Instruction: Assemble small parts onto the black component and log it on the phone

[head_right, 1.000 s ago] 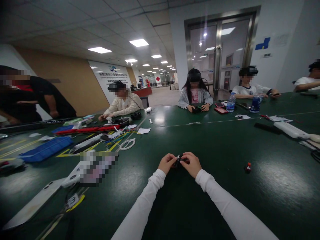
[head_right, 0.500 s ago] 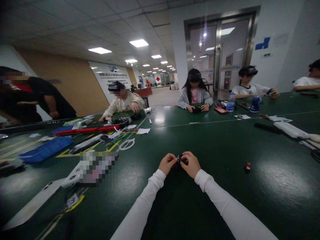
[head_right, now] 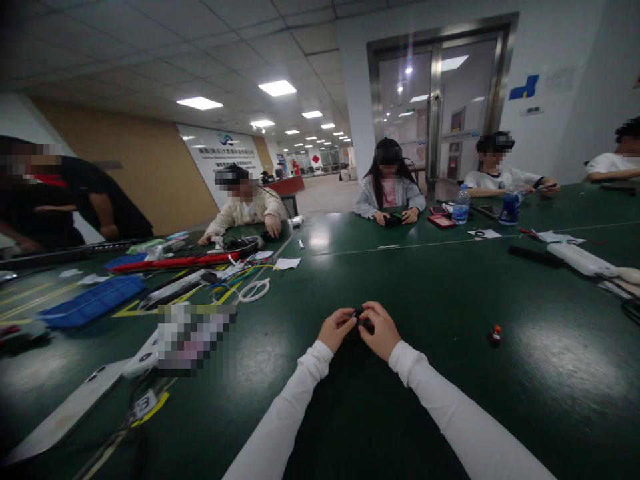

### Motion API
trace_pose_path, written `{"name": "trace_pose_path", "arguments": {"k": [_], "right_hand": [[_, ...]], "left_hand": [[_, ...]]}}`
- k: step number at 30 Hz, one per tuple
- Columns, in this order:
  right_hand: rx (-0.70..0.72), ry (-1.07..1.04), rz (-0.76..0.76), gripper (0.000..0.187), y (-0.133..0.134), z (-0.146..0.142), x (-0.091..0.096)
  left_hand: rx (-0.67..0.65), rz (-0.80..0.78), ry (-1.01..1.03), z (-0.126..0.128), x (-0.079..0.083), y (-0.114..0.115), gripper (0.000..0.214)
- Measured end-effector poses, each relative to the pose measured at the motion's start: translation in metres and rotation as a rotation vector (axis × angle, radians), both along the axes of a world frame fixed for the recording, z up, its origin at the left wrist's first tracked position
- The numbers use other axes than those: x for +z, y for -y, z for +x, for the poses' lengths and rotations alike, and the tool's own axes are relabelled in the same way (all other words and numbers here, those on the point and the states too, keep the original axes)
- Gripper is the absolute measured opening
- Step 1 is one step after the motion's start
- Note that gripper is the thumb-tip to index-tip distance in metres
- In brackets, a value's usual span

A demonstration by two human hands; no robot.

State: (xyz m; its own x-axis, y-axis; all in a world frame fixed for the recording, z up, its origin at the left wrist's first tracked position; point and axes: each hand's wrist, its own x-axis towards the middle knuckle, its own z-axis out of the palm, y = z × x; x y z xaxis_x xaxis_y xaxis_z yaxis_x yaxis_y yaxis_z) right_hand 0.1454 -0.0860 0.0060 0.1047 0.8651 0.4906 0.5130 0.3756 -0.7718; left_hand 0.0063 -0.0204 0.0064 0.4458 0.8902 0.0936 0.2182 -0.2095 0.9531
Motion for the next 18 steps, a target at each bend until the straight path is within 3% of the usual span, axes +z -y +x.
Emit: {"name": "trace_pose_path", "arguments": {"k": [11, 18], "right_hand": [[0.009, -0.048, -0.016, 0.01, 0.0007, -0.0004, 0.0026], [0.016, -0.021, 0.015, 0.013, -0.0001, -0.0008, 0.0021]], "left_hand": [[0.016, -0.02, -0.005, -0.0004, -0.0016, -0.0001, 0.035], [0.04, 0.053, -0.005, 0.0, -0.006, -0.0038, 0.032]]}}
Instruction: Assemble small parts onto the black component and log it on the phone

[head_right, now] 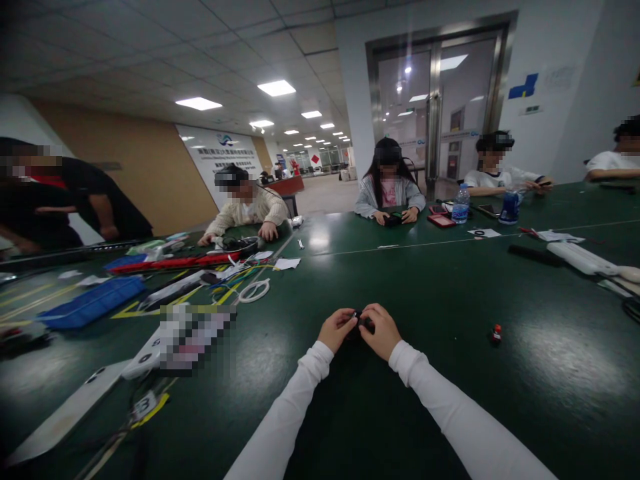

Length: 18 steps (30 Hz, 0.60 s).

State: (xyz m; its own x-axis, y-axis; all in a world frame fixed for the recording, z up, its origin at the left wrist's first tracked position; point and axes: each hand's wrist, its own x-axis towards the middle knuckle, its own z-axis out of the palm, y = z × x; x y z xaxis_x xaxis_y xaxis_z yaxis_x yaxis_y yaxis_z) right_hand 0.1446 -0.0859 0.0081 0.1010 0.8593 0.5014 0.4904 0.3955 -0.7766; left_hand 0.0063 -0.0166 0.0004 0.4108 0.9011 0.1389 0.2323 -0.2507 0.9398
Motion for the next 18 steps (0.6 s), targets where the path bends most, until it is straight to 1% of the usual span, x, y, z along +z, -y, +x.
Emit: {"name": "trace_pose_path", "arguments": {"k": [4, 11, 18], "right_hand": [[-0.004, 0.004, -0.011, 0.014, -0.0003, 0.0005, -0.0007], [-0.007, 0.001, -0.018, 0.013, 0.0002, 0.001, -0.0002], [0.004, -0.118, -0.049, 0.011, -0.0006, 0.003, 0.001]], "left_hand": [[-0.024, -0.025, 0.012, -0.0003, 0.0004, 0.0007, 0.033], [-0.017, -0.036, -0.007, -0.001, 0.0006, 0.0012, 0.034], [0.0, -0.085, 0.002, -0.0016, 0.0032, 0.0018, 0.032]]}}
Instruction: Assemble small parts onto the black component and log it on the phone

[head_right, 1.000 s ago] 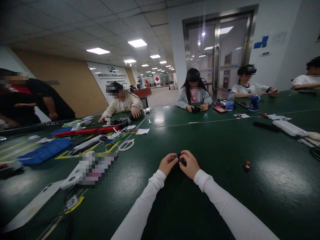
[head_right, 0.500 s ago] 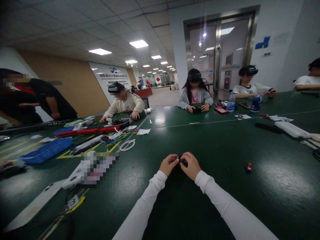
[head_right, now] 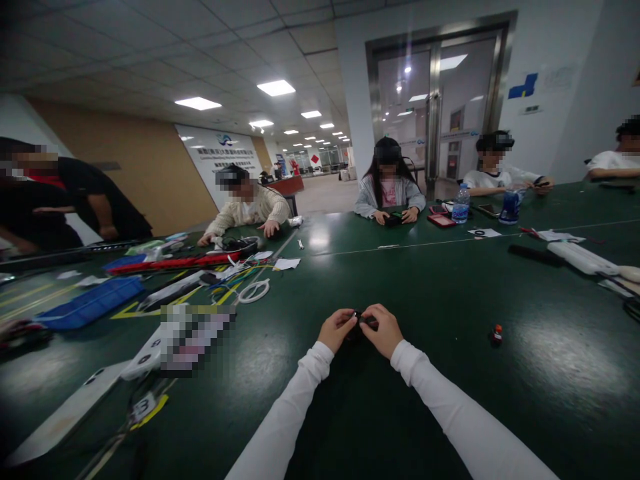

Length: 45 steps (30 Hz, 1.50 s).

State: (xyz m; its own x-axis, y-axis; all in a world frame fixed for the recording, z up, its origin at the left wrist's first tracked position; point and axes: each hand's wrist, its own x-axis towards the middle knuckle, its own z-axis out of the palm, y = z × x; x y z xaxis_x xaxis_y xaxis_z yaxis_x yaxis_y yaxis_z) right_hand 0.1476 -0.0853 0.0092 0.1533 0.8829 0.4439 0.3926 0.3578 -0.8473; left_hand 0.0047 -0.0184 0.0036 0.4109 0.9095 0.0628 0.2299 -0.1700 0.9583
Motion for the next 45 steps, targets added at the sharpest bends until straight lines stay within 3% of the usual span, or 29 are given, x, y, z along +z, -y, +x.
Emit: {"name": "trace_pose_path", "arguments": {"k": [24, 29, 36, 45], "right_hand": [[0.026, -0.584, -0.203, 0.031, -0.015, 0.013, -0.018], [0.023, -0.666, -0.215, 0.029, -0.016, 0.015, -0.019], [0.055, -0.984, -0.241, 0.025, -0.019, 0.019, -0.02], [0.128, -1.197, -0.269, 0.013, -0.019, 0.019, -0.02]], "left_hand": [[0.059, -0.081, 0.038, 0.002, -0.001, -0.004, 0.033], [0.053, -0.095, 0.025, 0.001, 0.0, -0.004, 0.033], [0.054, -0.116, 0.027, 0.0, -0.002, -0.005, 0.034], [0.072, -0.119, 0.015, 0.002, -0.003, -0.006, 0.035]]}}
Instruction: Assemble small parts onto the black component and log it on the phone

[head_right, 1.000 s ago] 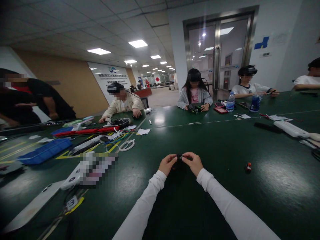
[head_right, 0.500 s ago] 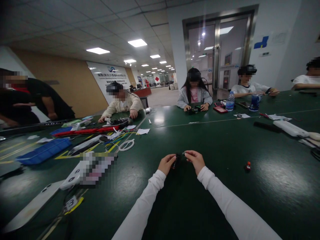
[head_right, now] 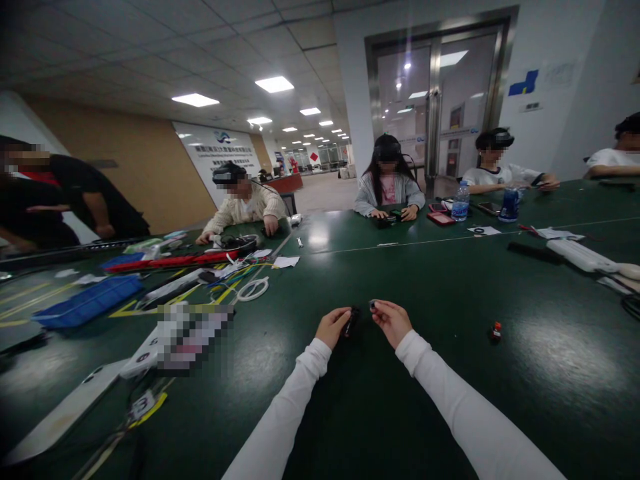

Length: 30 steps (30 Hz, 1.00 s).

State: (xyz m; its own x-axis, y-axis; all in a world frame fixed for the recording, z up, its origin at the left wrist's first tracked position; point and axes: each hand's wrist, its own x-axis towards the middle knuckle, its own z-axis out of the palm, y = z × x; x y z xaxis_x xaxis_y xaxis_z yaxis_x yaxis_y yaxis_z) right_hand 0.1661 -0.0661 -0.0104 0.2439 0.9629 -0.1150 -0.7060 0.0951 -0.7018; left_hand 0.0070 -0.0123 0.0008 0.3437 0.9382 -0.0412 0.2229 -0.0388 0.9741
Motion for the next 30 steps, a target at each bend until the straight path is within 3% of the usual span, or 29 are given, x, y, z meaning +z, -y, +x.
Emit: {"name": "trace_pose_path", "arguments": {"k": [8, 19, 30], "right_hand": [[0.076, -0.139, -0.031, 0.006, 0.001, 0.004, 0.002], [0.111, -0.26, -0.083, 0.008, 0.002, 0.01, 0.005], [0.13, -0.317, -0.081, 0.009, 0.002, 0.011, 0.006]], "left_hand": [[0.001, -0.001, -0.019, 0.0, 0.004, 0.002, 0.035], [0.014, -0.024, -0.026, 0.001, 0.01, 0.005, 0.033], [0.013, -0.014, 0.015, 0.0, 0.001, 0.0, 0.034]]}}
